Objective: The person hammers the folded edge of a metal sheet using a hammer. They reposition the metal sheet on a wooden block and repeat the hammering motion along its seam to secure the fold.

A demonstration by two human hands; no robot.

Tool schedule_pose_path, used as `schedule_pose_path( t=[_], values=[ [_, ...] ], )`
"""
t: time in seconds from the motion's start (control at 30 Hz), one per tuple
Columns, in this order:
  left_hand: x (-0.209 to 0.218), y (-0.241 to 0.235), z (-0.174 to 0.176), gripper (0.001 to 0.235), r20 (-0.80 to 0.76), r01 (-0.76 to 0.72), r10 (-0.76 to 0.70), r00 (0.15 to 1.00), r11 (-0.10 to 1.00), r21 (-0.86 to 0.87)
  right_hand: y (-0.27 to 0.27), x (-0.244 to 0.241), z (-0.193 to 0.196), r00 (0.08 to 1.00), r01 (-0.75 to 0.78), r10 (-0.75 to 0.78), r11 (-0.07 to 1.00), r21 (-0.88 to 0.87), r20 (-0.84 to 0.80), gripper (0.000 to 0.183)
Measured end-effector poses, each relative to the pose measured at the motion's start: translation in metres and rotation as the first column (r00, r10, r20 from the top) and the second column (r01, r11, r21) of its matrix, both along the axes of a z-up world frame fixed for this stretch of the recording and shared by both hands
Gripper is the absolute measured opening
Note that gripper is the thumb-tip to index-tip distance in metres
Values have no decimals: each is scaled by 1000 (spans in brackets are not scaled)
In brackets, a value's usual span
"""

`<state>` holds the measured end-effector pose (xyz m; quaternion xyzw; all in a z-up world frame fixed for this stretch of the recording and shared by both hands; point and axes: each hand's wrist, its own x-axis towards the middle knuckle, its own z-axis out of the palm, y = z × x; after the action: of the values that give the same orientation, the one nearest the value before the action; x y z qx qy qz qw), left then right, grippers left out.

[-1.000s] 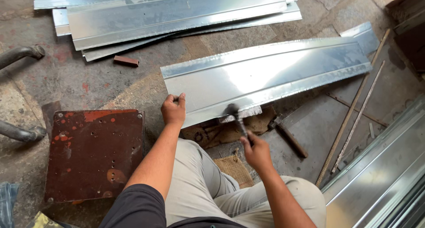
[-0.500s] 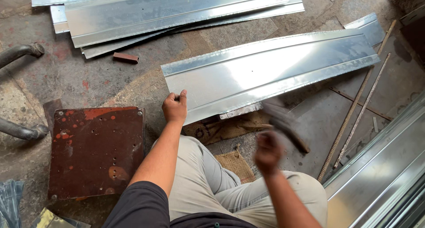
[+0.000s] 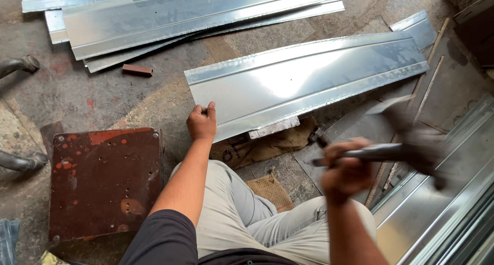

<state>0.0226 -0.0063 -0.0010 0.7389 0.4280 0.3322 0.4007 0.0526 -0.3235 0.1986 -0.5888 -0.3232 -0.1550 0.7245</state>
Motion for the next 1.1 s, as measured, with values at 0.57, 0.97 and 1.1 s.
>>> schedule_pose_path(
  t=[0.57, 0.97, 1.1],
  values=[
    [11, 9, -22, 45, -131, -52, 38, 991, 993, -107, -4, 13, -14, 971, -82, 87, 996, 31, -223, 25],
    [33, -21, -12, 56, -22, -1, 0, 1000, 999, -35, -22, 20, 10, 984, 140, -175, 875, -463, -34, 26],
    [52, -31, -11, 55, -131, 5, -26, 991, 988, -156, -77, 31, 92, 997, 62, -66, 990, -124, -28, 28]
  ],
)
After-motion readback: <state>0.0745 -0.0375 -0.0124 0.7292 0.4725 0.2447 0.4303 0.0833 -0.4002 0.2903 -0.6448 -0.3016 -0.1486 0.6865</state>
